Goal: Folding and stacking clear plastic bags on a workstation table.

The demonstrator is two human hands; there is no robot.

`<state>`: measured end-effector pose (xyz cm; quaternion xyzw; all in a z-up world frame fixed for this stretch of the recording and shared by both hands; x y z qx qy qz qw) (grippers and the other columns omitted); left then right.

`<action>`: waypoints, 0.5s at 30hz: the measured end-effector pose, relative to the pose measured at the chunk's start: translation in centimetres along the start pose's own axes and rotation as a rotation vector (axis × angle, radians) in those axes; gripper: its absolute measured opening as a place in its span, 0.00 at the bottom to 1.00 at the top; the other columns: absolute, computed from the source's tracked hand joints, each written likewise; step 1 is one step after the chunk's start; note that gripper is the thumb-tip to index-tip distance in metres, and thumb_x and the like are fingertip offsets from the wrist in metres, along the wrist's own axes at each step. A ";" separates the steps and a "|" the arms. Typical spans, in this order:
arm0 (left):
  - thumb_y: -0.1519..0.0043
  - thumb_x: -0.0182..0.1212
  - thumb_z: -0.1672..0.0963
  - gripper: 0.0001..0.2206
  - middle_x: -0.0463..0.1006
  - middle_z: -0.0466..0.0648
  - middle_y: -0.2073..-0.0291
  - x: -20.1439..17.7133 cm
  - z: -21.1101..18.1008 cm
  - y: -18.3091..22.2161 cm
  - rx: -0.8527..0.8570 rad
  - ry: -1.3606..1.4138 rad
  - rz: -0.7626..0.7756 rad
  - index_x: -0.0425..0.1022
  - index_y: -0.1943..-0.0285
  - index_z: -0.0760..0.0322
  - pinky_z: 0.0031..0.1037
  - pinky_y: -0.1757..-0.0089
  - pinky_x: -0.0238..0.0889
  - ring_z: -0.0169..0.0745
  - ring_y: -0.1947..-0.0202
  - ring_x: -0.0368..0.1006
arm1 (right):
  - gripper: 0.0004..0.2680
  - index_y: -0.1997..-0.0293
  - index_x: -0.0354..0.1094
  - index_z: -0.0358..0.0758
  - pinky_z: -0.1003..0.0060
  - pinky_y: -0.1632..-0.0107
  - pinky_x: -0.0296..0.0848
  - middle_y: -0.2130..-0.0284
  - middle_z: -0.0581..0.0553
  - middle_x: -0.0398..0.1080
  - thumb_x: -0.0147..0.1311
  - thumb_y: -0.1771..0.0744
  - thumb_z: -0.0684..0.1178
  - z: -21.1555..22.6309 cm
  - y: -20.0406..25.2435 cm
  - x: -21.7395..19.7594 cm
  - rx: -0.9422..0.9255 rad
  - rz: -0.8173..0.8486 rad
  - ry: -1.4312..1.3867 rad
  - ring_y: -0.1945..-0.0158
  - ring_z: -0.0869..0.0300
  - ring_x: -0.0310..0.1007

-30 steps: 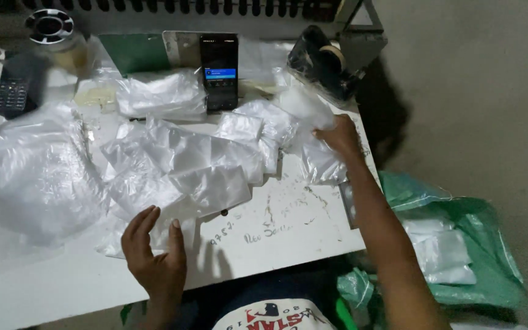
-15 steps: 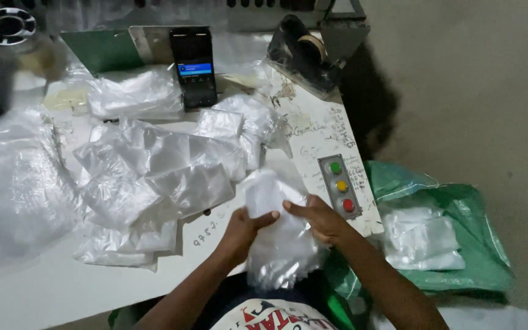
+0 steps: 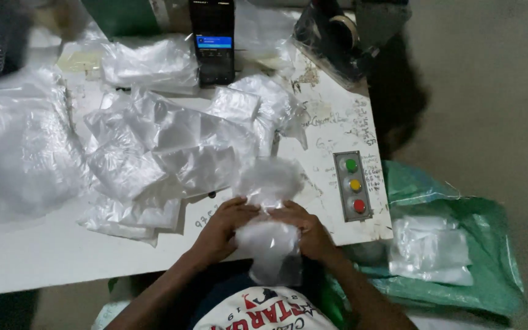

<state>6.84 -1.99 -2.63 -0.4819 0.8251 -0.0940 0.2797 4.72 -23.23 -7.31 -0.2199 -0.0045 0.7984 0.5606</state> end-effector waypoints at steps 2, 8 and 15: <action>0.30 0.49 0.48 0.19 0.80 0.55 0.62 -0.1 3.0 0.4 -0.349 0.076 -0.013 0.78 0.57 0.67 0.48 0.51 0.56 0.54 0.56 0.72 | 0.18 0.35 0.66 0.39 0.50 0.27 0.53 0.38 0.43 0.70 0.52 0.31 0.56 -4.0 1.8 -1.3 0.207 -0.131 -0.328 0.36 0.52 0.69; 0.35 0.54 0.45 0.31 0.72 0.68 0.38 -1.6 2.1 -1.9 -0.851 0.235 -0.016 0.64 0.30 0.71 0.53 0.43 0.60 0.68 0.38 0.69 | 0.43 0.24 0.49 0.38 0.41 0.28 0.54 0.27 0.32 0.50 0.71 0.43 0.66 5.5 -3.4 -0.4 -0.147 -0.043 0.560 0.26 0.36 0.50; 0.37 0.64 0.55 0.30 0.71 0.73 0.40 -5.2 -4.6 -2.7 -0.696 0.260 -0.611 0.58 0.28 0.74 0.55 0.38 0.60 0.77 0.35 0.64 | 0.22 0.34 0.70 0.48 0.48 0.40 0.70 0.43 0.43 0.75 0.66 0.37 0.45 1.2 -4.1 0.0 0.129 -0.022 0.343 0.41 0.43 0.73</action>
Point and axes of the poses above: each hand's wrist, its own y-axis away from the middle knuckle, its own x-axis out of the palm, z = x × y, the point moved 7 cm from there along -y, towards the middle knuckle
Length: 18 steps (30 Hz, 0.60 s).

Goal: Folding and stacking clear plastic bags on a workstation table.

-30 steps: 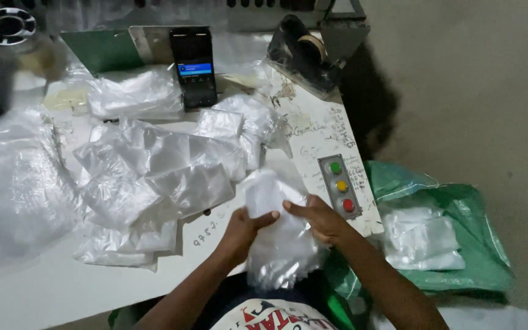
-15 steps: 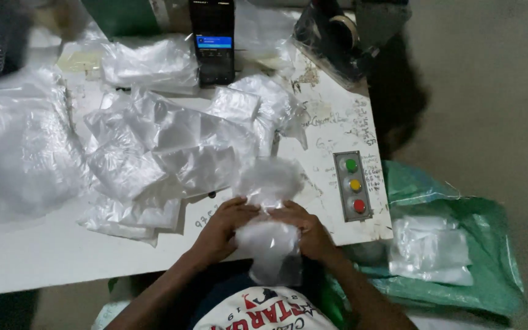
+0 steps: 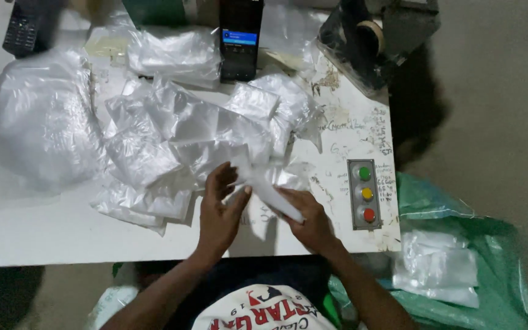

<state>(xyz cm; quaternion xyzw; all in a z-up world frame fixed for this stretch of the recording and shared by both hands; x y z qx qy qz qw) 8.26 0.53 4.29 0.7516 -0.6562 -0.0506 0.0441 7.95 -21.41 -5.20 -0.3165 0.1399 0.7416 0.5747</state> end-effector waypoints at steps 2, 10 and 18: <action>0.42 0.69 0.57 0.37 0.69 0.68 0.40 0.5 3.2 1.0 -0.201 0.207 0.016 0.53 0.25 0.75 0.45 0.42 0.66 0.65 0.40 0.67 | 0.20 0.35 0.70 0.43 0.48 0.41 0.71 0.44 0.40 0.75 0.64 0.35 0.45 -1.0 -0.1 0.3 0.192 -0.034 -0.232 0.41 0.45 0.74; 0.46 0.72 0.58 0.17 0.82 0.54 0.60 3.4 9.2 1.3 -0.333 0.743 0.027 0.76 0.49 0.68 0.36 0.59 0.73 0.47 0.60 0.78 | 0.20 0.48 0.69 0.34 0.64 0.45 0.71 0.45 0.43 0.65 0.67 0.41 0.52 6.3 0.4 -0.9 0.196 -0.272 -0.316 0.43 0.54 0.69; 0.43 0.67 0.52 0.29 0.79 0.58 0.43 -3.9 3.4 1.7 -0.055 0.162 0.120 0.68 0.30 0.61 0.34 0.51 0.78 0.47 0.45 0.77 | 0.14 0.44 0.70 0.25 0.53 0.55 0.81 0.53 0.30 0.73 0.59 0.35 0.40 7.2 2.0 0.7 0.822 -0.356 -0.497 0.59 0.43 0.77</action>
Point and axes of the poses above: each hand's wrist, its own y-axis away from the middle knuckle, its own x-axis out of the palm, z = x × y, the point moved 7 cm from there along -y, towards the middle knuckle
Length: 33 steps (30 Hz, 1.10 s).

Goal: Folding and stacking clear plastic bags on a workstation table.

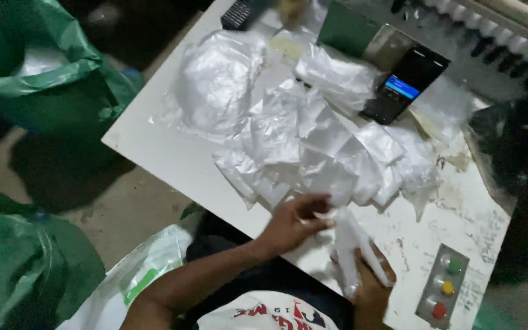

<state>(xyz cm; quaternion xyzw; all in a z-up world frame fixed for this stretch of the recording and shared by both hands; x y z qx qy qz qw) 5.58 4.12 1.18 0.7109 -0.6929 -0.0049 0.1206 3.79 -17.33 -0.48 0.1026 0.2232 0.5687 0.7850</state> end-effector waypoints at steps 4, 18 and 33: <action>0.40 0.67 0.60 0.20 0.83 0.52 0.51 -14.8 -3.7 -1.9 0.276 -0.143 -0.469 0.72 0.38 0.62 0.32 0.47 0.79 0.43 0.51 0.82 | 0.15 0.45 0.70 0.25 0.63 0.66 0.78 0.61 0.25 0.77 0.58 0.37 0.36 2.8 1.0 0.5 -0.089 -0.024 -0.146 0.62 0.45 0.81; 0.34 0.69 0.63 0.03 0.76 0.61 0.50 -23.9 -9.5 1.5 0.804 -1.482 -0.977 0.80 0.58 0.74 0.45 0.50 0.66 0.61 0.50 0.71 | 0.16 0.47 0.77 0.28 0.57 0.63 0.78 0.63 0.29 0.80 0.65 0.39 0.35 -2.0 -2.9 0.3 0.030 0.170 0.146 0.64 0.45 0.79; 0.35 0.49 0.57 0.11 0.82 0.69 0.53 11.3 6.9 -3.9 -0.733 0.531 0.454 0.74 0.58 0.73 0.46 0.52 0.74 0.65 0.55 0.79 | 0.08 0.54 0.71 0.27 0.50 0.49 0.78 0.55 0.31 0.71 0.68 0.33 0.37 -1.9 -1.1 -22.7 -0.833 -0.627 0.398 0.51 0.45 0.75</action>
Point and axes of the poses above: each hand's wrist, its own y-axis away from the middle knuckle, its own x-axis out of the palm, z = x × y, the point moved 7 cm from there along -y, towards the middle knuckle
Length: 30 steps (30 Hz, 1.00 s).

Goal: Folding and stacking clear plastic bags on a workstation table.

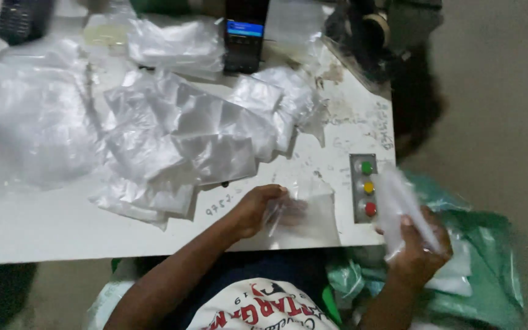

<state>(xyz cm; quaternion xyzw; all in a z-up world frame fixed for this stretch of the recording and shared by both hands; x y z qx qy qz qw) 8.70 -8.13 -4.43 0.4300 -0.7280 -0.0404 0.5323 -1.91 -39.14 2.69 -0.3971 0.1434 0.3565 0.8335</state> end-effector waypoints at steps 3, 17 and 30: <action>0.28 0.39 0.47 0.25 0.81 0.66 0.60 -1.2 0.8 -0.4 -0.050 0.041 -0.018 0.75 0.56 0.72 0.57 0.52 0.74 0.63 0.59 0.79 | 0.10 0.44 0.70 0.38 0.61 0.33 0.79 0.44 0.40 0.73 0.52 0.32 0.37 7.3 1.4 4.5 -0.085 0.330 -0.487 0.37 0.51 0.75; 0.38 0.66 0.60 0.07 0.81 0.51 0.78 -3.2 -2.2 3.5 0.443 -0.464 -0.475 0.80 0.70 0.70 0.27 0.70 0.72 0.39 0.77 0.76 | 0.18 0.39 0.70 0.41 0.57 0.51 0.82 0.42 0.37 0.72 0.58 0.37 0.38 8.8 1.5 8.6 0.466 0.635 -0.243 0.44 0.48 0.75; 0.44 0.70 0.66 0.13 0.80 0.52 0.66 -0.6 -1.3 2.3 1.012 -0.724 -0.251 0.69 0.76 0.65 0.25 0.71 0.65 0.44 0.70 0.75 | 0.08 0.57 0.68 0.37 0.50 0.84 0.83 0.71 0.27 0.76 0.57 0.37 0.34 0.6 6.0 15.1 0.980 0.651 -1.142 0.79 0.41 0.80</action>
Point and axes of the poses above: each hand's wrist, its own y-axis away from the middle knuckle, its own x-axis out of the palm, z = x × y, the point moved 7 cm from there along -y, towards the middle knuckle
